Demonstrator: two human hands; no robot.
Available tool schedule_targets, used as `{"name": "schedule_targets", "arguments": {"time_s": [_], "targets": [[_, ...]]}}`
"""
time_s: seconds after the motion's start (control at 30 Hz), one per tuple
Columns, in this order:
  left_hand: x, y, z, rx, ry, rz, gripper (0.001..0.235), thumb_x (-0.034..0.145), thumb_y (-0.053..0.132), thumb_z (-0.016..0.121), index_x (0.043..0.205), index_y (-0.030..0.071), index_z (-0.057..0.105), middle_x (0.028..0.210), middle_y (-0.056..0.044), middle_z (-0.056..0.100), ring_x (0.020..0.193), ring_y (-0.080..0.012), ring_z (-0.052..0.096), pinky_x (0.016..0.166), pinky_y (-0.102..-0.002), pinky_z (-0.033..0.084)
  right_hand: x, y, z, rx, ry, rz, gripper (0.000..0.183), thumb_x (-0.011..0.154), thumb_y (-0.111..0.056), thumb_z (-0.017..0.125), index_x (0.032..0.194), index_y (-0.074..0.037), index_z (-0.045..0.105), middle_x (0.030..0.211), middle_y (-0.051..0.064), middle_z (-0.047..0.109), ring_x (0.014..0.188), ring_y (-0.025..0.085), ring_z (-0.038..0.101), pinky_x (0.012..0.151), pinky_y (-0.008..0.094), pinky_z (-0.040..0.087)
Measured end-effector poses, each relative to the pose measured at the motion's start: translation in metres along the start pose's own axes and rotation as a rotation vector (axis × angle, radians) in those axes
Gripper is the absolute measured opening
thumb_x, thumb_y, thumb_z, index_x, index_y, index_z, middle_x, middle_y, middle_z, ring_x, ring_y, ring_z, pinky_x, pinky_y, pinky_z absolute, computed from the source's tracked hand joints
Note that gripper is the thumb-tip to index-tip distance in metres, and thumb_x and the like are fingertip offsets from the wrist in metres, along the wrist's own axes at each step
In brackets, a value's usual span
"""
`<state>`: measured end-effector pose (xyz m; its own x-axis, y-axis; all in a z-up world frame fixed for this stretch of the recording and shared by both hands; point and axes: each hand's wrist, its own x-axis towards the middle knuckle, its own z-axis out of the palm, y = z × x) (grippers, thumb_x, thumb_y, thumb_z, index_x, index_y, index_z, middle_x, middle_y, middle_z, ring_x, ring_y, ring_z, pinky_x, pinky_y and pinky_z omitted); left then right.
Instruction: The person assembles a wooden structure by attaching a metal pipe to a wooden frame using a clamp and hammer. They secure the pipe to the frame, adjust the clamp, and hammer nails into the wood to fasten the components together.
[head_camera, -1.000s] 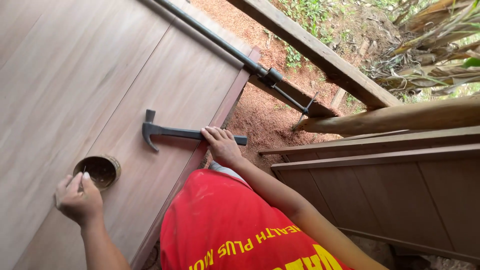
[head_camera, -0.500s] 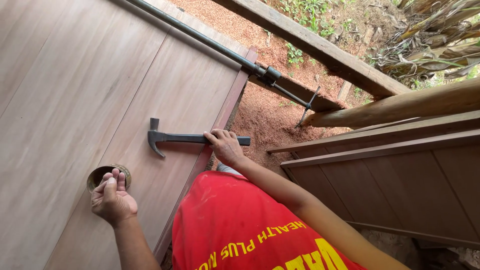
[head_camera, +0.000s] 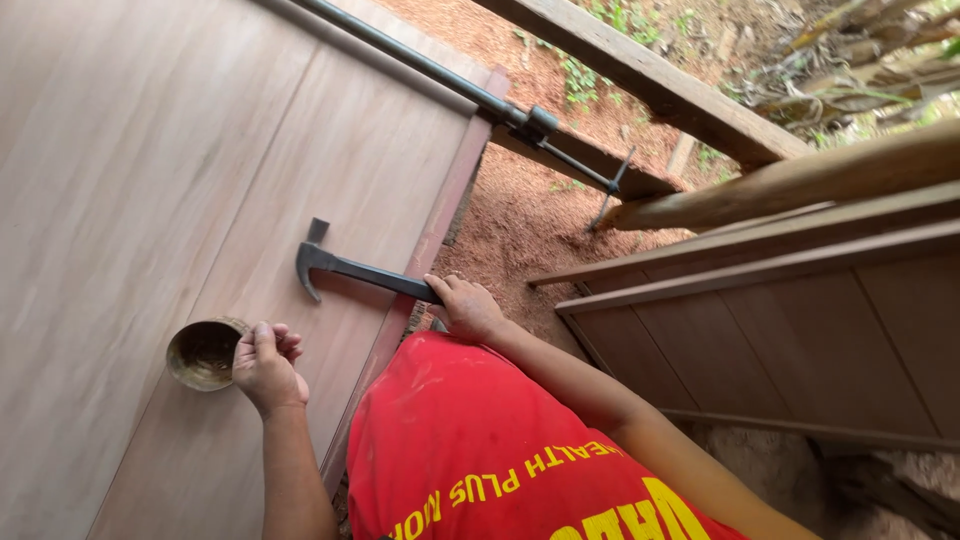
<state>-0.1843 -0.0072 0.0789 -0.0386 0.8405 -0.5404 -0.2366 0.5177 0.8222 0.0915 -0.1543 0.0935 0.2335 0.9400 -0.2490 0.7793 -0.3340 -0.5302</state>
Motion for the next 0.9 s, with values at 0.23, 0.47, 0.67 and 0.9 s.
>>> {"name": "schedule_targets", "arguments": {"time_s": [0.23,0.47,0.67,0.9], "targets": [[-0.004,-0.029,0.019,-0.022,-0.138,-0.128,0.014,0.102,0.006,0.054,0.116,0.007,0.058,0.093,-0.005,0.065,0.073,-0.0145,0.066,0.067,-0.029,0.056,-0.009,-0.001,0.002,0.092,-0.112,0.191,0.052,0.092,-0.033,0.069,0.137,-0.012,0.052,0.121,0.017,0.066,0.111,0.037,0.065,0.09,0.049,0.054],[0.014,-0.046,0.008,-0.007,-0.229,-0.129,0.028,0.094,-0.005,0.044,0.117,0.002,0.058,0.096,-0.006,0.058,0.067,-0.0105,0.054,0.061,-0.027,0.048,-0.023,0.012,-0.009,0.059,-0.131,0.167,0.054,0.09,-0.038,0.069,0.135,-0.011,0.054,0.118,0.017,0.067,0.108,0.037,0.065,0.088,0.049,0.054],[0.007,-0.036,0.023,0.219,-0.241,-0.038,0.023,0.099,0.003,0.052,0.119,0.0,0.063,0.093,-0.002,0.06,0.062,-0.0055,0.043,0.052,-0.022,0.032,-0.057,0.096,-0.018,0.176,0.267,0.285,0.037,0.102,-0.037,0.055,0.127,-0.01,0.064,0.117,0.014,0.069,0.108,0.029,0.067,0.094,0.042,0.054],[-0.065,-0.021,0.134,0.821,-0.555,0.503,0.019,0.098,0.016,0.067,0.108,0.001,0.073,0.094,-0.01,0.073,0.081,-0.0168,0.068,0.073,-0.03,0.056,-0.098,0.261,-0.069,0.013,0.595,0.621,0.036,0.103,-0.035,0.057,0.126,-0.009,0.065,0.125,0.017,0.065,0.119,0.036,0.059,0.101,0.047,0.048]]}}
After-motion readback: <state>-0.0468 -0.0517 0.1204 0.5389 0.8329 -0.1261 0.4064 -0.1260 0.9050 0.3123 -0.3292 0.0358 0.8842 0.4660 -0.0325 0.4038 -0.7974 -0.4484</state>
